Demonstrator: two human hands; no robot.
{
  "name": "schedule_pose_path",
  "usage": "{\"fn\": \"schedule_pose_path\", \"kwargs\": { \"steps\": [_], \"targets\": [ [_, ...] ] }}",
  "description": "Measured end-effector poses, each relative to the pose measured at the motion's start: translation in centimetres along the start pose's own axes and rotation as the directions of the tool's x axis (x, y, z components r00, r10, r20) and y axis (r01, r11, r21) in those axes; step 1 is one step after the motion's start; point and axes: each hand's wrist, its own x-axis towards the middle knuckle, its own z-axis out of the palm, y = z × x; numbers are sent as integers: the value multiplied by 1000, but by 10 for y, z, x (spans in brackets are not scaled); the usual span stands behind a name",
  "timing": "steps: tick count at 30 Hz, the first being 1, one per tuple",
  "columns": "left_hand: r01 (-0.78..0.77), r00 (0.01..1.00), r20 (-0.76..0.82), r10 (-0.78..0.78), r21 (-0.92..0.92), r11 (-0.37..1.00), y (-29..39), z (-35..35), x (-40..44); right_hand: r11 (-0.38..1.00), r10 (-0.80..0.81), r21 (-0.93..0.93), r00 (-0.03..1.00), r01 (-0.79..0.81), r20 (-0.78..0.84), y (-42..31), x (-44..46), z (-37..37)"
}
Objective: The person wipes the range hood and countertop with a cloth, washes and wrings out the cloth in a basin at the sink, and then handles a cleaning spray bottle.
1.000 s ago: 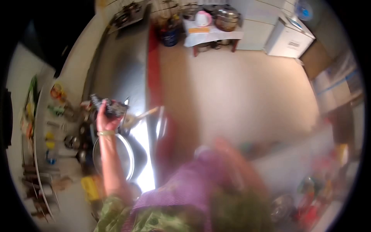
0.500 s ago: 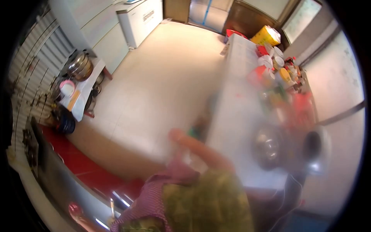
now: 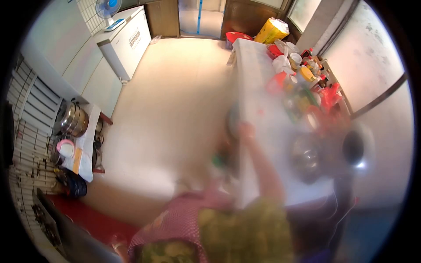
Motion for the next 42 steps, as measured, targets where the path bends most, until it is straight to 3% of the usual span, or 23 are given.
{"fn": "schedule_pose_path", "kwargs": {
  "steps": [1, 3, 5, 6, 8, 9, 10, 13, 14, 17, 19, 21, 25, 26, 28, 31, 32, 35, 37, 39, 40, 41, 42],
  "targets": [
    [-8, 998, 67, 4, 61, 998, 2, 4, 25, 971, 205, 134, 978, -198, -40, -32, -7, -24],
    [-12, 986, 168, -19, 178, 984, -2, 21, 62, 936, 304, 228, 942, -267, -142, -33, 6, -45],
    [41, 988, 135, -74, 228, 973, -14, 55, 74, 944, 327, 99, 926, -314, -189, -25, 33, -54],
    [-72, 950, 313, -27, 300, 951, -23, 69, 92, 940, 340, 32, 916, -341, -212, -17, 49, -59],
    [115, 963, 196, -184, 318, 941, -39, 99, 105, 982, 81, -137, 947, -129, -311, 36, 90, -66],
    [203, 957, 137, -257, 321, 925, -44, 121, 102, 976, 34, -188, 931, -109, -363, 34, 100, -67],
    [281, 916, 198, -349, 306, 910, -47, 132, 106, 966, -13, -242, 911, -95, -412, 30, 109, -68],
    [115, 922, 232, -310, 600, 792, -48, 177, 79, 948, 80, -211, 824, -236, -560, -46, 132, -85],
    [167, 918, 207, -339, 574, 802, -51, 191, 74, 956, 105, -168, 815, -240, -570, -51, 149, -96],
    [234, 934, 134, -330, 468, 852, -56, 200, 76, 922, 5, -294, 766, -252, -642, -8, 243, -135],
    [151, 977, 83, -196, 378, 913, -58, 211, 62, 904, 6, -305, 723, -300, -691, -27, 269, -154],
    [161, 985, -5, -170, 351, 923, -69, 222, 44, 981, 194, 137, 746, -138, -637, -24, 302, -165],
    [214, 976, -87, -198, 258, 942, -100, 240, 12, 998, -69, -61, 385, 34, -920, 23, 377, -177],
    [226, 973, -96, -209, 233, 946, -107, 244, 10, 998, -60, -58, 387, 17, -920, 31, 391, -179],
    [246, 968, -110, -225, 240, 939, -118, 261, -4, 998, -13, -44, 465, -55, -885, 36, 401, -197],
    [117, 989, -133, -66, 429, 896, -121, 301, -59, 994, -12, -66, 525, -85, -851, 34, 421, -206],
    [70, 991, -136, -8, 460, 885, -125, 325, -81, 995, -29, -76, 541, -65, -841, 31, 428, -204],
    [83, 992, -121, -20, 547, 833, -136, 308, -41, 988, -154, -103, 625, 116, -766, 24, 445, -177],
    [-15, 993, -80, 88, 648, 762, -160, 315, -12, 959, -207, -274, 826, 66, -525, -40, 408, -109],
    [-175, 975, 44, 218, 756, 631, -191, 330, 24, 926, -220, -344, 963, 156, -158, -88, 367, -35],
    [-279, 953, 168, 253, 810, 515, -193, 366, -12, 906, -389, -191, 921, 378, -20, -97, 354, 10],
    [-459, 871, 354, 342, 835, 305, -195, 415, -59, 829, -557, 5, 825, 559, 89, -109, 333, 56],
    [-525, 843, 429, 323, 785, 327, -211, 438, -54, 851, -507, -11, 829, 524, 237, -124, 323, 100]
  ]
}}
